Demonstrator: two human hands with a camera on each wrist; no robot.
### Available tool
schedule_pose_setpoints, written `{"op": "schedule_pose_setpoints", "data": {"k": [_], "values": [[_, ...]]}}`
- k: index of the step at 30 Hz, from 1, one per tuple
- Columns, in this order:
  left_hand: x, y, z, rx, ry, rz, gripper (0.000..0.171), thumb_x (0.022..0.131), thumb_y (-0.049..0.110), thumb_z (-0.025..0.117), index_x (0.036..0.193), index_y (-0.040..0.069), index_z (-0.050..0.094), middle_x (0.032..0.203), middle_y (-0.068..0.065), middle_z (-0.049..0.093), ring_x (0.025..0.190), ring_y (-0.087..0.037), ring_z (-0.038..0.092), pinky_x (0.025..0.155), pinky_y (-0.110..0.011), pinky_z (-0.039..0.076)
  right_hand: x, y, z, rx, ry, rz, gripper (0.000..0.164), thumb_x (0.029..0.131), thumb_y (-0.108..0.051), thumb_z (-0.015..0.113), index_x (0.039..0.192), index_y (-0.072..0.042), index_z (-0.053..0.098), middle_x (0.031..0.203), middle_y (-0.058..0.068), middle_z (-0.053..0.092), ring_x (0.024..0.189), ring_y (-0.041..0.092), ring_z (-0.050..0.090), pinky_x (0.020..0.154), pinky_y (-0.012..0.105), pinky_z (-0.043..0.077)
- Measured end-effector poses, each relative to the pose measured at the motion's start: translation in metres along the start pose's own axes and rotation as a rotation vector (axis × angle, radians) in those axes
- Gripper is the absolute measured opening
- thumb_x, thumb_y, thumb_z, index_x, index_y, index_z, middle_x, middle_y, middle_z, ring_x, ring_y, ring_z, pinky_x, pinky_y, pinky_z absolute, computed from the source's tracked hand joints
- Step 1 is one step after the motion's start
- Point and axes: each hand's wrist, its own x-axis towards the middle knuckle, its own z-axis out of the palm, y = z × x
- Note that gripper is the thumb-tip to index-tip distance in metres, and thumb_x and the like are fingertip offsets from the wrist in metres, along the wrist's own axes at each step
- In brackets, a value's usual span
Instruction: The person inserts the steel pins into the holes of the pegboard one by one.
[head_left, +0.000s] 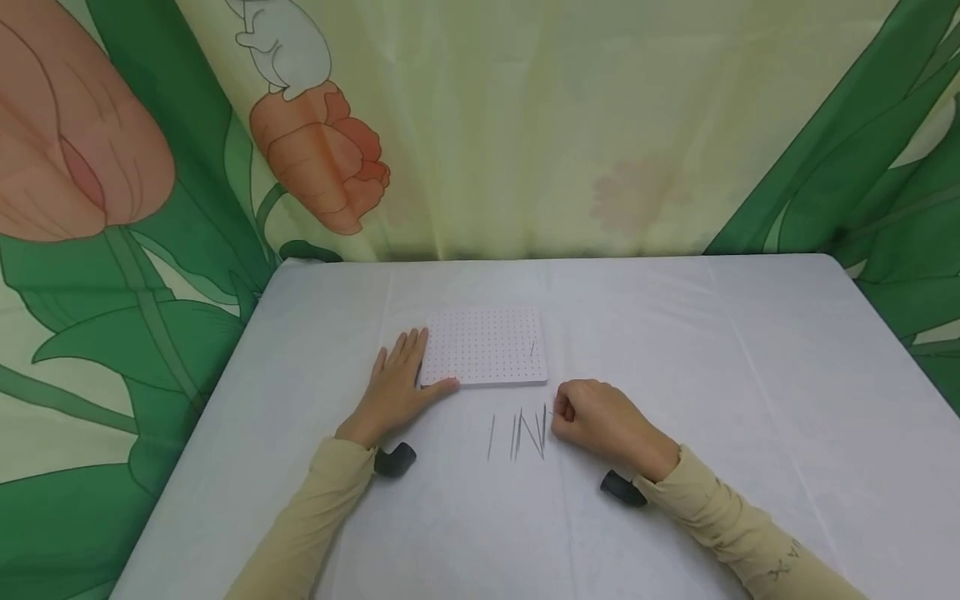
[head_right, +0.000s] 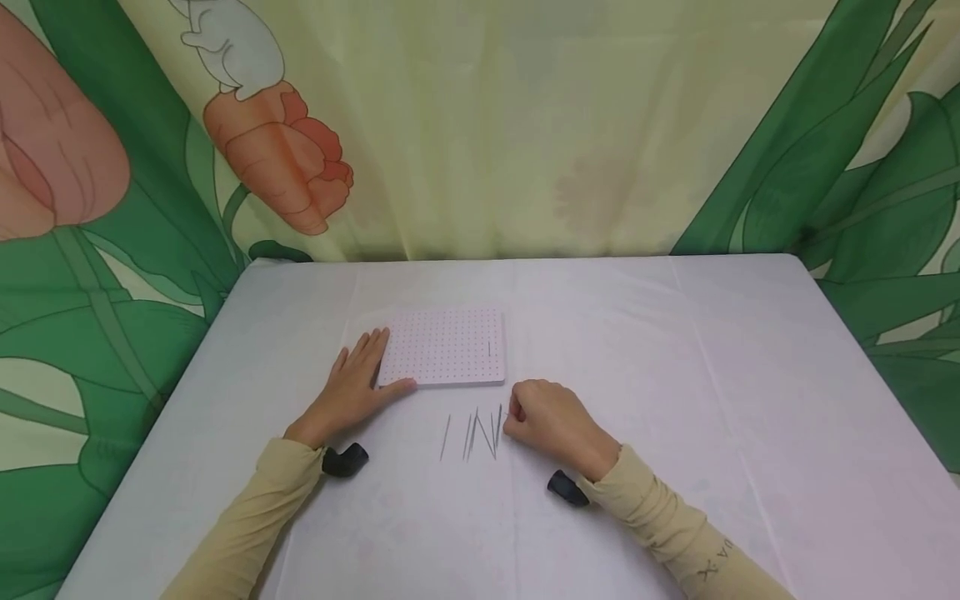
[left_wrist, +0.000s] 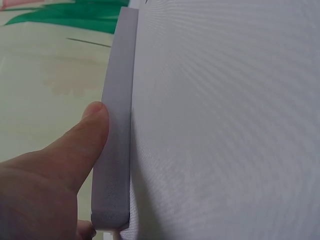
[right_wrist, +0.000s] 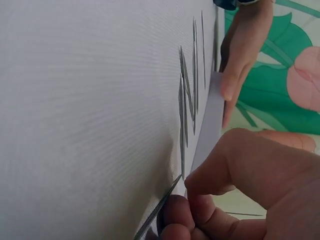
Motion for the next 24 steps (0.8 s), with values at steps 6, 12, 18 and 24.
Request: {"op": "schedule_pose_setpoints", "data": {"k": [6,12,18,24], "values": [[0.0,0.001,-0.002,-0.007,0.003,0.008,0.107,0.087,0.068,0.06,0.16,0.007,0.01,0.167,-0.012,0.011,0.154,-0.032,0.004,0.122,-0.056,-0.001,0.001,0.001,-0.001,0.024,-0.012,-0.007,0.014,0.081,-0.003,0.064,0.072,-0.013,0.06,0.064,-0.008,0.054,0.059,0.005,0.047,0.055,0.021,0.041],[0.0,-0.001,-0.001,-0.011,0.011,0.012,0.107,0.087,0.067,0.06,0.16,0.007,0.01,0.167,-0.012,0.012,0.155,-0.031,0.004,0.123,-0.056,-0.001,-0.001,-0.001,-0.005,0.011,-0.014,0.0,0.014,0.083,-0.004,0.066,0.072,-0.011,0.063,0.065,-0.007,0.055,0.059,0.005,0.048,0.055,0.021,0.043],[0.0,-0.002,-0.001,-0.014,0.013,0.017,0.107,0.087,0.068,0.06,0.16,0.008,0.01,0.167,-0.011,0.011,0.155,-0.031,0.005,0.123,-0.055,-0.001,-0.004,-0.009,-0.009,-0.081,-0.038,-0.002,0.018,0.085,-0.004,0.067,0.07,-0.01,0.062,0.064,-0.006,0.054,0.058,0.007,0.047,0.053,0.023,0.042],[0.001,-0.001,-0.001,-0.004,0.011,0.015,0.107,0.087,0.069,0.059,0.16,0.008,0.009,0.167,-0.011,0.011,0.155,-0.031,0.005,0.123,-0.055,-0.001,-0.006,-0.011,-0.006,-0.144,-0.022,0.005,0.019,0.081,-0.003,0.064,0.066,-0.013,0.057,0.062,-0.006,0.053,0.055,0.008,0.045,0.049,0.025,0.04]]}}
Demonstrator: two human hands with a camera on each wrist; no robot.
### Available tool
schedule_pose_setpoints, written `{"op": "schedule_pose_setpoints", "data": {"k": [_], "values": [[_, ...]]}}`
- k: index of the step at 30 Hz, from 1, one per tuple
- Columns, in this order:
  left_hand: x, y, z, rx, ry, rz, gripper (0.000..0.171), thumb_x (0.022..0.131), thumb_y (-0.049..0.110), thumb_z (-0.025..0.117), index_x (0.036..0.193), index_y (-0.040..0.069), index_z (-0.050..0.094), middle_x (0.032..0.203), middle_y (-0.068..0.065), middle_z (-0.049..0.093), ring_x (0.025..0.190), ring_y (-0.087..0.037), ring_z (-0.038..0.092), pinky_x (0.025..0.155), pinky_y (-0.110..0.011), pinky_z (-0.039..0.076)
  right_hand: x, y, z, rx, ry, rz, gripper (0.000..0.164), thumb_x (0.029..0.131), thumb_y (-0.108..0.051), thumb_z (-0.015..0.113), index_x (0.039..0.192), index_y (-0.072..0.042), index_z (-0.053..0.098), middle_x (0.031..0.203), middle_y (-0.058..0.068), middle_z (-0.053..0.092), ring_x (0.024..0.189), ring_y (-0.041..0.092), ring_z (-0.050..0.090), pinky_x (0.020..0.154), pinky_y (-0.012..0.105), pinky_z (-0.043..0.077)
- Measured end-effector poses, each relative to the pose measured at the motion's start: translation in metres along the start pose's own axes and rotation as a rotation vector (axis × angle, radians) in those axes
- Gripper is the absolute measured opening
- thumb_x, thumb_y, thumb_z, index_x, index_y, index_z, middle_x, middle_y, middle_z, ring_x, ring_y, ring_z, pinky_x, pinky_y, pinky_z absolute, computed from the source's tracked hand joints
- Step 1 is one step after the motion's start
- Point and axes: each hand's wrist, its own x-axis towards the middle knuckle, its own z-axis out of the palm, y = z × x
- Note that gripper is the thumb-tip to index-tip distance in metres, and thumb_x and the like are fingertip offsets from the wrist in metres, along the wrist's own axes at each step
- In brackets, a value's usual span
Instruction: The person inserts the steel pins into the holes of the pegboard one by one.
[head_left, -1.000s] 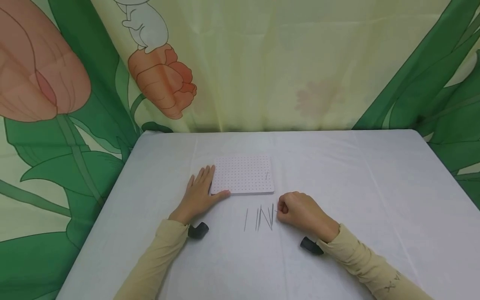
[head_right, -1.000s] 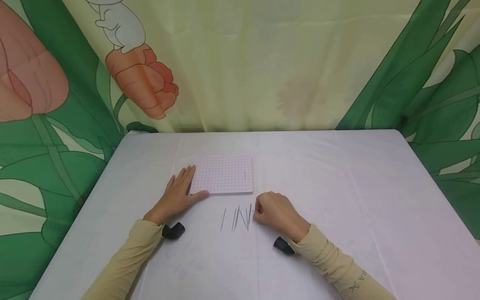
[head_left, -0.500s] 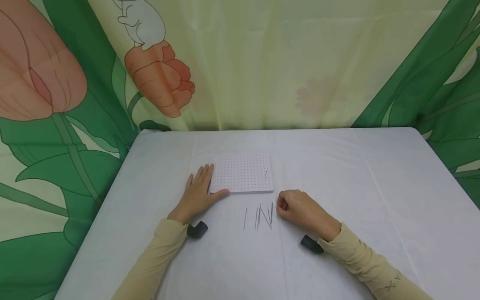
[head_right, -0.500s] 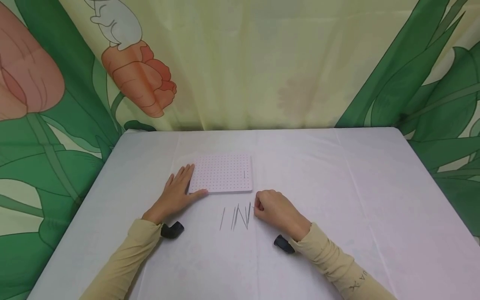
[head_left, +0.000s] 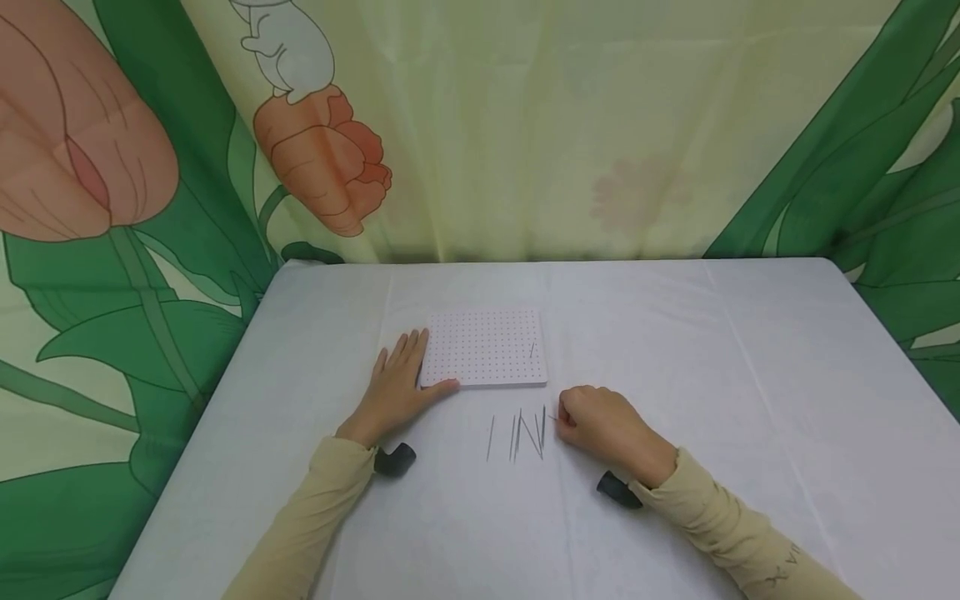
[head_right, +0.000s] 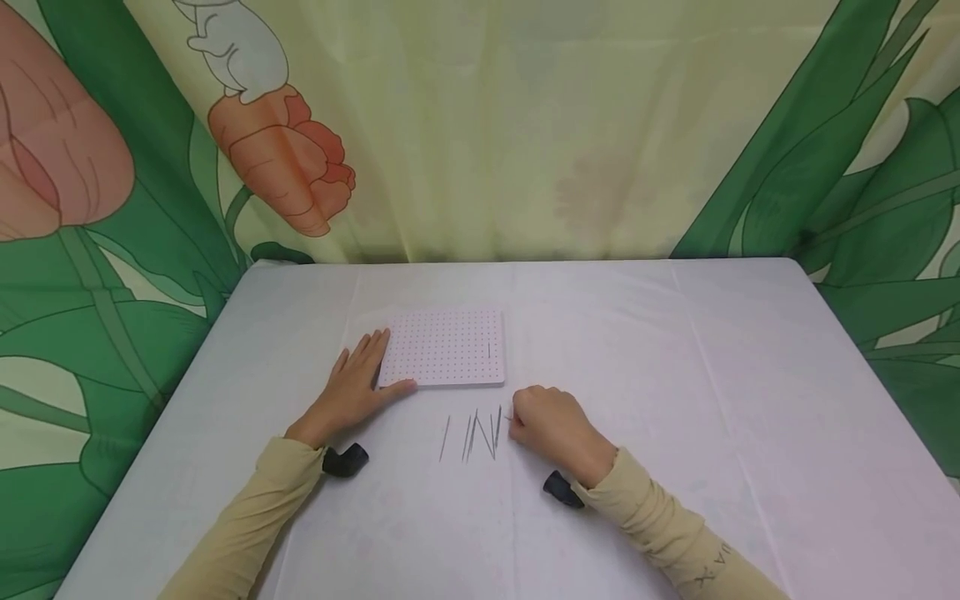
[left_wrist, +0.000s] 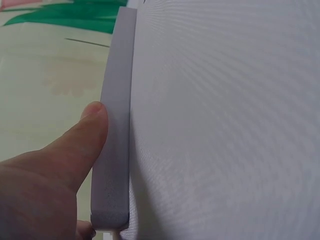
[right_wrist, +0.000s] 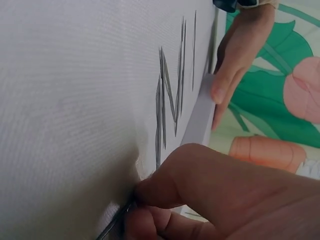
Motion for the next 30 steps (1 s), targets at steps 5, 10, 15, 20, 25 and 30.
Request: {"op": "schedule_pose_setpoints", "data": {"k": [5,10,15,20,25,30], "values": [[0.001,0.0,0.001,0.004,-0.004,0.0,0.107,0.087,0.069,0.058,0.16,0.007,0.009,0.167,-0.01,0.011,0.155,-0.03,0.004,0.123,-0.055,-0.001,0.001,0.003,0.005,0.005,0.032,-0.008,0.018,0.078,-0.004,0.061,0.066,-0.015,0.053,0.063,-0.007,0.049,0.054,0.008,0.044,0.048,0.025,0.038],[0.002,0.0,0.001,0.006,-0.003,0.0,0.107,0.087,0.069,0.058,0.16,0.008,0.008,0.167,-0.011,0.01,0.155,-0.03,0.003,0.123,-0.055,-0.002,0.005,0.007,0.002,0.104,0.053,0.005,0.016,0.083,-0.003,0.061,0.073,-0.013,0.053,0.067,-0.004,0.048,0.06,0.01,0.044,0.054,0.023,0.038],[0.003,0.0,0.001,0.002,-0.004,0.0,0.107,0.087,0.068,0.059,0.16,0.008,0.008,0.167,-0.011,0.01,0.155,-0.031,0.003,0.123,-0.055,-0.002,0.008,0.012,0.0,0.184,0.061,-0.012,0.016,0.083,0.0,0.062,0.076,-0.011,0.054,0.068,-0.004,0.05,0.063,0.009,0.045,0.055,0.022,0.039],[0.002,-0.001,0.001,0.001,-0.002,-0.002,0.107,0.087,0.069,0.058,0.16,0.008,0.009,0.167,-0.011,0.01,0.155,-0.03,0.004,0.123,-0.055,-0.002,0.01,0.014,-0.001,0.255,0.062,-0.023,0.011,0.081,0.004,0.062,0.081,-0.007,0.058,0.069,-0.003,0.054,0.063,0.008,0.048,0.056,0.022,0.042],[0.001,0.0,0.001,-0.001,-0.005,-0.005,0.106,0.087,0.067,0.059,0.16,0.008,0.009,0.167,-0.012,0.011,0.155,-0.031,0.004,0.123,-0.055,-0.001,0.011,0.015,-0.003,0.293,0.057,-0.054,0.013,0.08,0.005,0.06,0.089,-0.002,0.063,0.071,-0.003,0.057,0.065,0.007,0.05,0.058,0.022,0.045],[0.001,0.0,0.001,-0.003,-0.006,-0.008,0.107,0.087,0.068,0.059,0.16,0.008,0.009,0.167,-0.011,0.011,0.155,-0.031,0.004,0.123,-0.055,-0.002,0.013,0.017,-0.006,0.296,0.106,-0.115,0.013,0.081,0.006,0.063,0.089,-0.002,0.068,0.075,-0.004,0.061,0.067,0.006,0.053,0.061,0.022,0.049]]}}
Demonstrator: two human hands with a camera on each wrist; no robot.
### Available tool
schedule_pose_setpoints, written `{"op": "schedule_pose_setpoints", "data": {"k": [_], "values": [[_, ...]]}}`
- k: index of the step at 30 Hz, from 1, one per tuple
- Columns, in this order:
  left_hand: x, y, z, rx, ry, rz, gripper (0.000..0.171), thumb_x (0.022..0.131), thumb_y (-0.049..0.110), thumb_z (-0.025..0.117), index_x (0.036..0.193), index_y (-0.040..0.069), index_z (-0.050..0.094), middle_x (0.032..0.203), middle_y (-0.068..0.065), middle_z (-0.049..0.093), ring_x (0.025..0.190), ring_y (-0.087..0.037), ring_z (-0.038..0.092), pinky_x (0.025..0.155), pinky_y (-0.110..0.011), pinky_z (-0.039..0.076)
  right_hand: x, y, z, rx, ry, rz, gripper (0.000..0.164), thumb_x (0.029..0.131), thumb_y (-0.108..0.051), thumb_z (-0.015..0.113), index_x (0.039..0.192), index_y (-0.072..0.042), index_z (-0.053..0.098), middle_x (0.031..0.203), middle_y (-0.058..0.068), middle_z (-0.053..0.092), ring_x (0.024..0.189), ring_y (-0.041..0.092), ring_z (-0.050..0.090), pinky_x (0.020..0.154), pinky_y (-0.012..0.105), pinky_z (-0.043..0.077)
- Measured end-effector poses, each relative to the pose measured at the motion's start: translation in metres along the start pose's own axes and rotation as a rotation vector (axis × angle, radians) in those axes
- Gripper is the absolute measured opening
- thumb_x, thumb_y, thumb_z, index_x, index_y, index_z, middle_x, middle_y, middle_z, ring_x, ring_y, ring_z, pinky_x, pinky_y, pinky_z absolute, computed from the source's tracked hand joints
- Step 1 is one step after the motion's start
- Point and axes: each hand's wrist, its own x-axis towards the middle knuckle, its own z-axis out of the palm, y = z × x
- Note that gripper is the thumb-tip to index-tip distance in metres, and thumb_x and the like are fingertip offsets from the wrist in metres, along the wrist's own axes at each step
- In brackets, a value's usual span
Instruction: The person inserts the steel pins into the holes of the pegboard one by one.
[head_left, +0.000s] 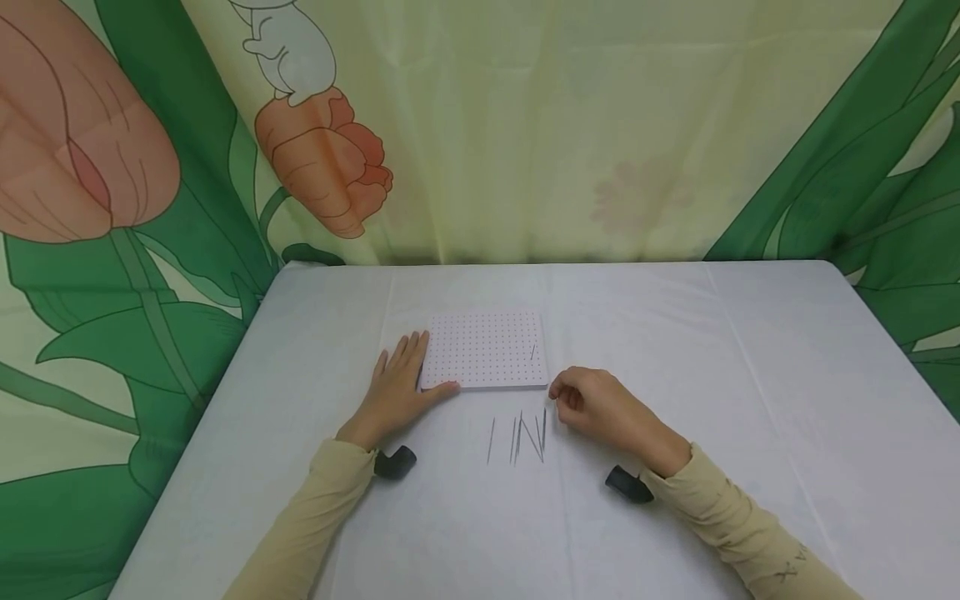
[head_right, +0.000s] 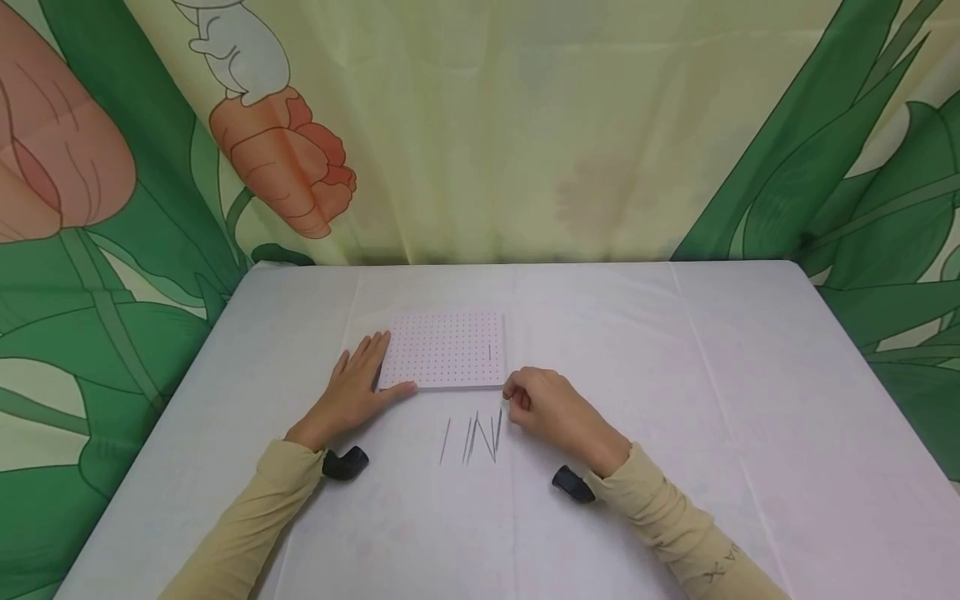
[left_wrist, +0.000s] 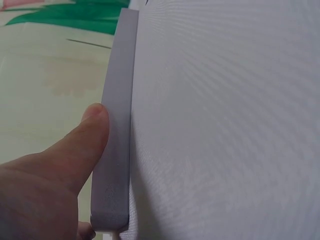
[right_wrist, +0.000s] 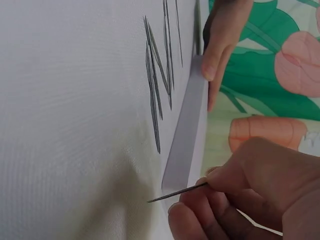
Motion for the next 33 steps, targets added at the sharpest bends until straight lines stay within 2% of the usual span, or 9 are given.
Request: {"op": "schedule_pose_setpoints", "data": {"k": [10,15,24,33], "values": [[0.0,-0.002,0.001,0.0,-0.004,-0.005,0.108,0.086,0.07,0.059,0.16,0.01,0.009,0.167,-0.01,0.01,0.155,-0.03,0.003,0.123,-0.055,-0.002,0.002,0.002,-0.005,0.016,0.086,-0.043,0.01,0.082,0.003,0.072,0.083,-0.007,0.073,0.081,-0.004,0.07,0.071,0.004,0.062,0.065,0.024,0.055],[0.001,-0.002,0.001,0.001,-0.003,-0.005,0.108,0.087,0.07,0.058,0.16,0.009,0.008,0.167,-0.011,0.009,0.155,-0.03,0.003,0.123,-0.055,-0.003,0.004,0.003,-0.008,0.065,0.128,-0.033,0.008,0.085,0.001,0.072,0.087,-0.006,0.075,0.087,0.001,0.073,0.074,0.008,0.066,0.069,0.028,0.058],[0.001,-0.001,0.0,0.001,-0.005,-0.006,0.107,0.087,0.069,0.059,0.16,0.009,0.009,0.167,-0.011,0.01,0.155,-0.03,0.003,0.122,-0.055,-0.003,0.01,0.009,-0.009,0.136,0.269,-0.016,0.006,0.088,0.0,0.071,0.09,-0.004,0.075,0.088,0.002,0.075,0.077,0.015,0.071,0.073,0.033,0.059],[0.001,-0.002,0.002,-0.004,0.001,-0.003,0.108,0.086,0.07,0.059,0.16,0.009,0.009,0.167,-0.011,0.01,0.155,-0.03,0.003,0.123,-0.055,-0.003,0.018,0.014,-0.006,0.129,0.332,0.009,0.007,0.088,-0.003,0.074,0.093,-0.007,0.075,0.089,0.001,0.076,0.078,0.017,0.073,0.072,0.036,0.058]]}}
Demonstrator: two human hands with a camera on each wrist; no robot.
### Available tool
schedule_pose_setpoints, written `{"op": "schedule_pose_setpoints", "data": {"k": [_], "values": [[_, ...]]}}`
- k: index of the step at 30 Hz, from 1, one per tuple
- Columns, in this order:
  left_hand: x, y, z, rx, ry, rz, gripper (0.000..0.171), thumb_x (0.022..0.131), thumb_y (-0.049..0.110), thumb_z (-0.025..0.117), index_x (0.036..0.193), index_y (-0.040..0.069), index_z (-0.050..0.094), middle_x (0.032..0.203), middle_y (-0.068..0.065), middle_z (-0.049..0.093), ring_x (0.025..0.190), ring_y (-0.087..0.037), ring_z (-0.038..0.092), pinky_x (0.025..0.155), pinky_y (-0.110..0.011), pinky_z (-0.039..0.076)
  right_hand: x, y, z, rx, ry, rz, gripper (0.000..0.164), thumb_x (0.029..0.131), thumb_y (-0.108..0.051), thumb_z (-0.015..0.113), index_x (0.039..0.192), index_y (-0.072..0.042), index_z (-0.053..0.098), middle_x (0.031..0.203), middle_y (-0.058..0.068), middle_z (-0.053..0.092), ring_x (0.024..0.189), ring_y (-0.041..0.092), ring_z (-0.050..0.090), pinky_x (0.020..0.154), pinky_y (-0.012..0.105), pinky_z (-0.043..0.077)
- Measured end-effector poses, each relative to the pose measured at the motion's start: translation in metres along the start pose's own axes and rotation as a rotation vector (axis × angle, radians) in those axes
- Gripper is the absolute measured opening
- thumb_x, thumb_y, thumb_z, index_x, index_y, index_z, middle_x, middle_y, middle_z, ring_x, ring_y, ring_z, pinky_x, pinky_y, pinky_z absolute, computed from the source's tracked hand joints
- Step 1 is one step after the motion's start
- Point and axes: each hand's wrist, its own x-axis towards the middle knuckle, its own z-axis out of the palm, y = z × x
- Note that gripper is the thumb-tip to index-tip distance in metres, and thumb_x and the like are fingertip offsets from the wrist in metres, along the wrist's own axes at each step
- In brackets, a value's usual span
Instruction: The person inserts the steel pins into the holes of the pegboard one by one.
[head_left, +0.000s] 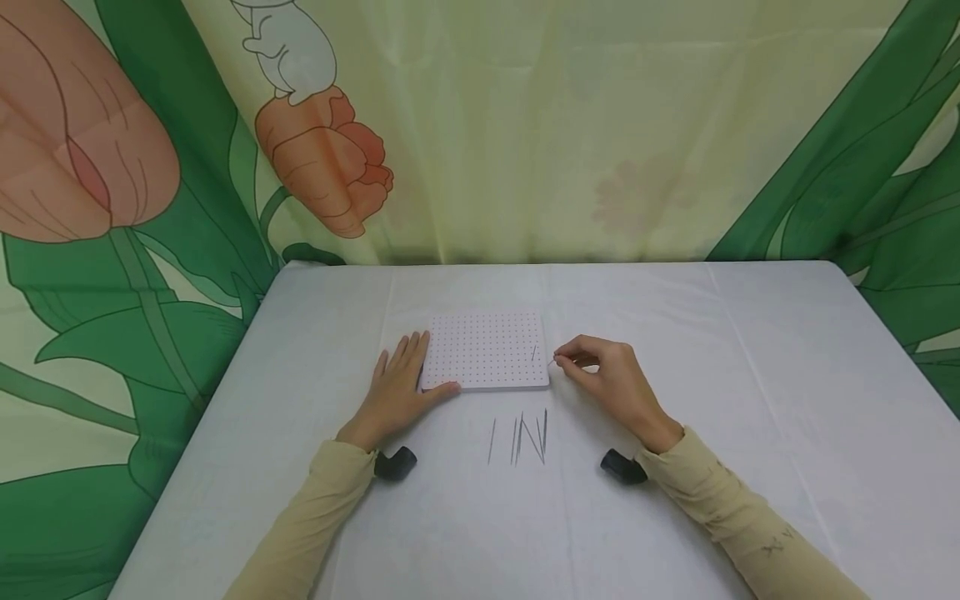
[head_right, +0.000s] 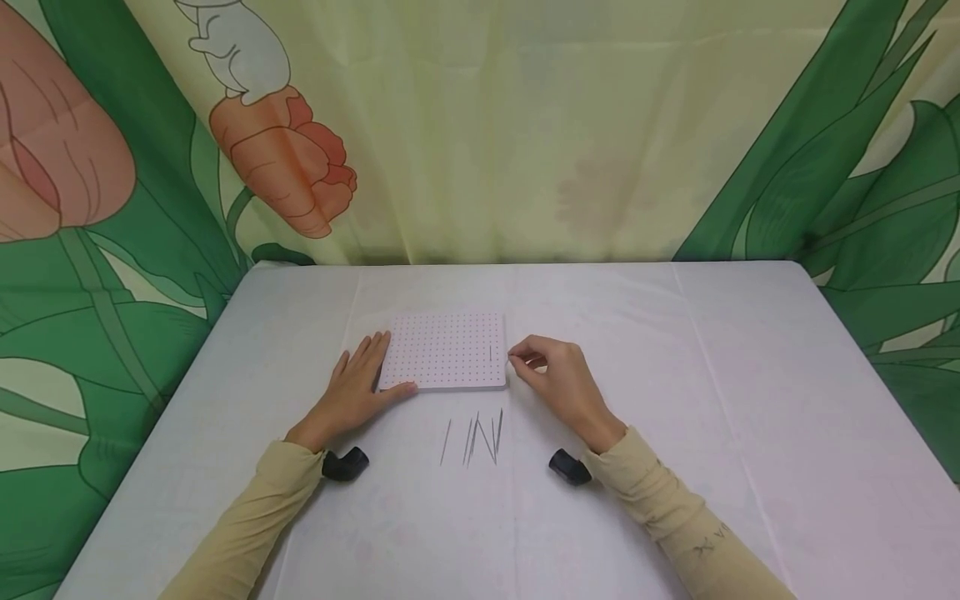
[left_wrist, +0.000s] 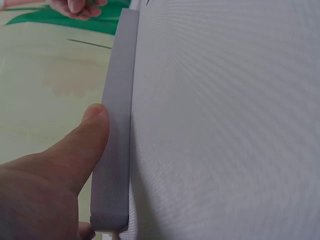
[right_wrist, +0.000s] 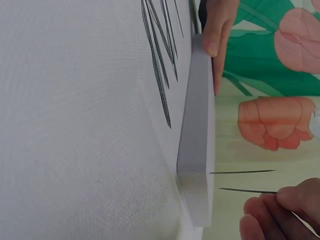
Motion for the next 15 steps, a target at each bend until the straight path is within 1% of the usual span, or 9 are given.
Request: {"op": "schedule_pose_setpoints", "data": {"k": [8,15], "values": [[0.0,0.0,0.0,0.003,-0.001,-0.003,0.108,0.086,0.07,0.059,0.16,0.009,0.009,0.167,-0.011,0.009,0.155,-0.03,0.003,0.122,-0.055,-0.003,0.008,0.003,0.006,0.01,0.03,-0.012,0.007,0.088,-0.003,0.073,0.093,-0.006,0.076,0.088,0.003,0.077,0.079,0.019,0.074,0.073,0.037,0.059],[0.0,0.001,-0.001,0.001,-0.001,-0.001,0.108,0.086,0.069,0.059,0.16,0.009,0.009,0.167,-0.012,0.01,0.155,-0.031,0.004,0.123,-0.055,-0.003,0.011,0.005,0.01,0.003,0.01,0.0,0.005,0.089,-0.005,0.073,0.093,-0.006,0.075,0.09,0.004,0.077,0.079,0.019,0.074,0.074,0.037,0.059]]}}
